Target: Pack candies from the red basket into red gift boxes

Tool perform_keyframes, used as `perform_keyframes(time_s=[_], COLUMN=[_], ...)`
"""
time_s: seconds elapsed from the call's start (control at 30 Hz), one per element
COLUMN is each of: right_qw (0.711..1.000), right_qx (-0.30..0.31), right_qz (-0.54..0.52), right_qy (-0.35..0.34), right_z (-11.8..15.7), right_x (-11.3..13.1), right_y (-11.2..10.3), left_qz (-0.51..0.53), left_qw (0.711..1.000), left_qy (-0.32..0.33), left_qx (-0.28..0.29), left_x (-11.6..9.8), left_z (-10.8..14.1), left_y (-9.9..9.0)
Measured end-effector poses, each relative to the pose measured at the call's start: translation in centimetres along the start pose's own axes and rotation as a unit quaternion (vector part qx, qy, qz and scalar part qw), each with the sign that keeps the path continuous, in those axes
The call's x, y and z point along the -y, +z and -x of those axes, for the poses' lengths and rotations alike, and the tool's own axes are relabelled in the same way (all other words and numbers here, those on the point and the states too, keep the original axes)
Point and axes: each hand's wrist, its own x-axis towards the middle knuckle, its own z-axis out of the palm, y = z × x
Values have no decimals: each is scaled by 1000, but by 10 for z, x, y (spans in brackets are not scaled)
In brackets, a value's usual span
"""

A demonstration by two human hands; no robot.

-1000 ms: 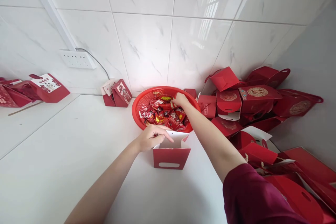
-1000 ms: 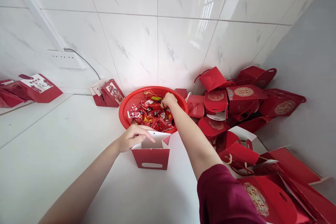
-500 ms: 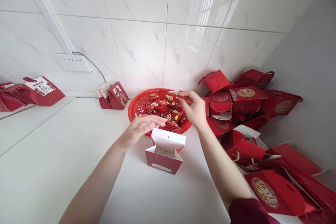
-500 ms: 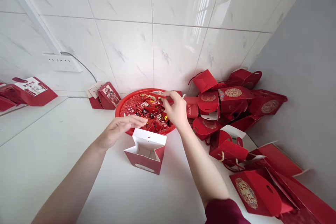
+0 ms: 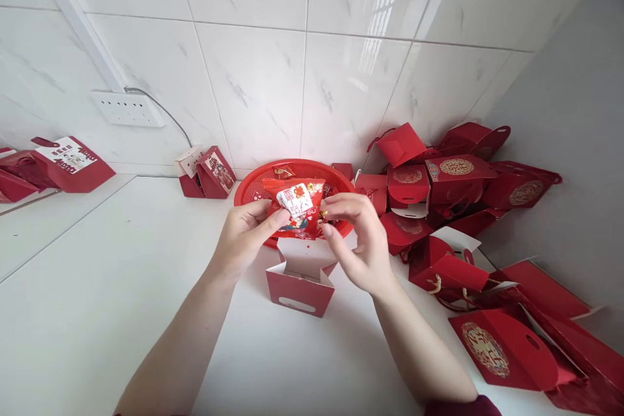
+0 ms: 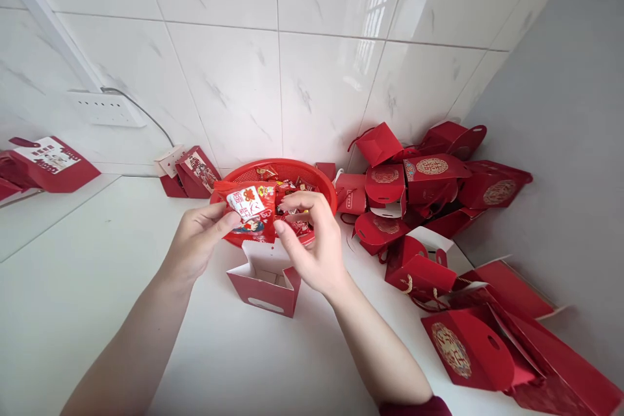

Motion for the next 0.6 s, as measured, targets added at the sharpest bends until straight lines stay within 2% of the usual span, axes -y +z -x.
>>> perform_keyframes(time_s=[0.03, 0.07, 0.13, 0.2, 0.33, 0.47, 0.6], right_qw=[997, 992, 976, 961, 942, 929, 931], right_qx=[-27, -30, 23, 74, 69, 53, 38], right_qz=[-36, -75, -141, -174, -234, -282, -276], right_qy=[55, 100, 166, 201, 232, 234, 237], right_z=[0, 1, 0, -1, -2, -1, 0], right_x=[0, -1, -3, -4, -3, -3, -7], right_y=[1, 3, 5, 7, 9, 11, 13], left_qz=[-15, -33, -75, -125, -199, -196, -201], left_qw=[1000, 999, 997, 991, 977, 976, 971], left_qy=[1, 3, 12, 28, 58, 90, 131], left_qx=[5, 12, 28, 39, 46, 40, 23], left_x=[1, 2, 3, 3, 4, 5, 7], left_z=[1, 1, 3, 5, 10, 12, 13], left_y=[1, 3, 6, 8, 10, 13, 19])
